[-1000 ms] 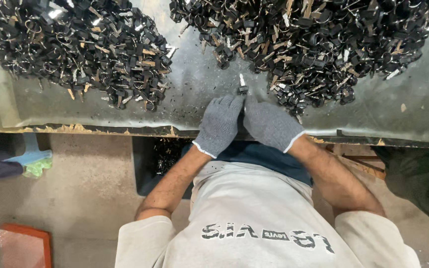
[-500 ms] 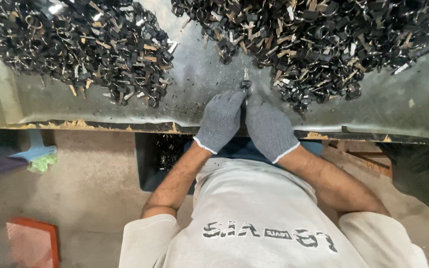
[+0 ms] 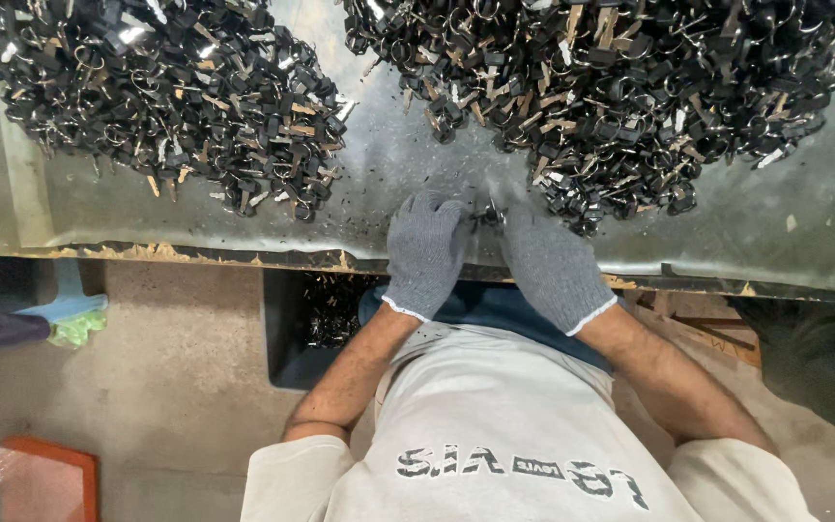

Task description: The person, wearing gray work gloves, picks small black metal clips one at a time from large piles on a workbench, briefly handles and checks each piece, and drops it into a bin below the bench. The person continues this repetitive pick-and-drop handling across the piles throughout the episode.

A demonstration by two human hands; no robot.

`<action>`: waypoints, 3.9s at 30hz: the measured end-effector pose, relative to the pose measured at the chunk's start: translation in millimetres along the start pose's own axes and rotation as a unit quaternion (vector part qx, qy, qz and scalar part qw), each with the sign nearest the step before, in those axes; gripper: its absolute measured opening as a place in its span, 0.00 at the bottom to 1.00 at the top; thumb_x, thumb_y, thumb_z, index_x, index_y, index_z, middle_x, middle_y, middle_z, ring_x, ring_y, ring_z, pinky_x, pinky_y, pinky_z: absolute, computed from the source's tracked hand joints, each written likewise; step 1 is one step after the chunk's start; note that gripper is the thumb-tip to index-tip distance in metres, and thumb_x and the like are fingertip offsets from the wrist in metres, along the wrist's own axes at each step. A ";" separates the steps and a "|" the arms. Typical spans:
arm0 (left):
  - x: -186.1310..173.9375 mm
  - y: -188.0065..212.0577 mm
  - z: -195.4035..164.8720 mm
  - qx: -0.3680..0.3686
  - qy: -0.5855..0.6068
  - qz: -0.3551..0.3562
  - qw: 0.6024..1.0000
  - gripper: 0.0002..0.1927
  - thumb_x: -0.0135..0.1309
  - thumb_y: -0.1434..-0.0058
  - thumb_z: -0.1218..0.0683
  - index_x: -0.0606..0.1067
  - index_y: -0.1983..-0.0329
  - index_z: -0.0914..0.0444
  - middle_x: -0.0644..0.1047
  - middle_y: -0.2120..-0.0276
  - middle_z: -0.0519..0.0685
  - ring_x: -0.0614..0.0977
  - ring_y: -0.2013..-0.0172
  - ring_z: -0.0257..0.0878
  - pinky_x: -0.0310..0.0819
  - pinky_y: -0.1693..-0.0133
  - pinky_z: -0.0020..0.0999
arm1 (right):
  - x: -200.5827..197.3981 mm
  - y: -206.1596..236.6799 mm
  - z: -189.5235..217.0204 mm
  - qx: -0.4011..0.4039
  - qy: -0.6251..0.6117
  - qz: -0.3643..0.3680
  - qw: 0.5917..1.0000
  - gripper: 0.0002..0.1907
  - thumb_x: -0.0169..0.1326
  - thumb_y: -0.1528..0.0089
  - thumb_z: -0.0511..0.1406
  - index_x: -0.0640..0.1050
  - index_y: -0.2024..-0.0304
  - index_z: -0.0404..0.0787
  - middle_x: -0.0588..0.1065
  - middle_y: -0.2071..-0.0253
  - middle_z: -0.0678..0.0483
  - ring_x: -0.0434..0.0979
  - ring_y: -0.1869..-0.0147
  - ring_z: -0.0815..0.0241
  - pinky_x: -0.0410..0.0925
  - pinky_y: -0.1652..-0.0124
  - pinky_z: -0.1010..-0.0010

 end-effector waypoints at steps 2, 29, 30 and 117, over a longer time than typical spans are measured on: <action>-2.9 -1.7 1.3 -0.005 0.033 -0.006 0.999 0.14 0.57 0.43 0.58 0.76 0.53 0.59 0.77 0.62 0.55 0.79 0.59 0.55 0.71 0.57 0.51 | 3.4 1.2 -0.8 -0.004 0.012 -0.031 0.999 0.14 0.54 0.35 0.41 0.73 0.54 0.37 0.77 0.66 0.45 0.81 0.70 0.47 0.74 0.76 0.59; -4.1 -46.4 7.3 0.029 0.155 0.106 0.982 0.11 0.61 0.38 0.54 0.76 0.54 0.59 0.80 0.59 0.53 0.81 0.55 0.54 0.75 0.54 0.47 | 17.9 -3.7 0.4 0.016 -0.102 0.045 0.994 0.17 0.51 0.33 0.39 0.72 0.49 0.31 0.76 0.55 0.37 0.82 0.59 0.38 0.75 0.60 0.49; -5.3 -42.5 7.8 0.022 0.150 0.097 0.984 0.10 0.61 0.39 0.54 0.76 0.55 0.59 0.80 0.59 0.52 0.82 0.56 0.53 0.75 0.55 0.46 | 17.2 -1.7 -5.6 0.101 -0.092 0.090 0.987 0.14 0.49 0.28 0.38 0.72 0.48 0.31 0.76 0.54 0.37 0.82 0.60 0.40 0.75 0.65 0.50; -21.0 -7.1 15.4 -0.036 0.051 -0.091 0.994 0.04 0.64 0.39 0.56 0.79 0.65 0.58 0.79 0.69 0.49 0.80 0.72 0.44 0.72 0.70 0.40 | 10.8 -10.2 2.9 0.024 -0.170 -0.056 0.983 0.21 0.54 0.34 0.39 0.71 0.45 0.30 0.76 0.65 0.38 0.80 0.69 0.40 0.73 0.72 0.53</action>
Point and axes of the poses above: each hand's wrist, its own y-axis away from the middle knuckle, its own x-axis out of the palm, z = x × y, the point moved 1 cm from there along -y, towards the middle knuckle
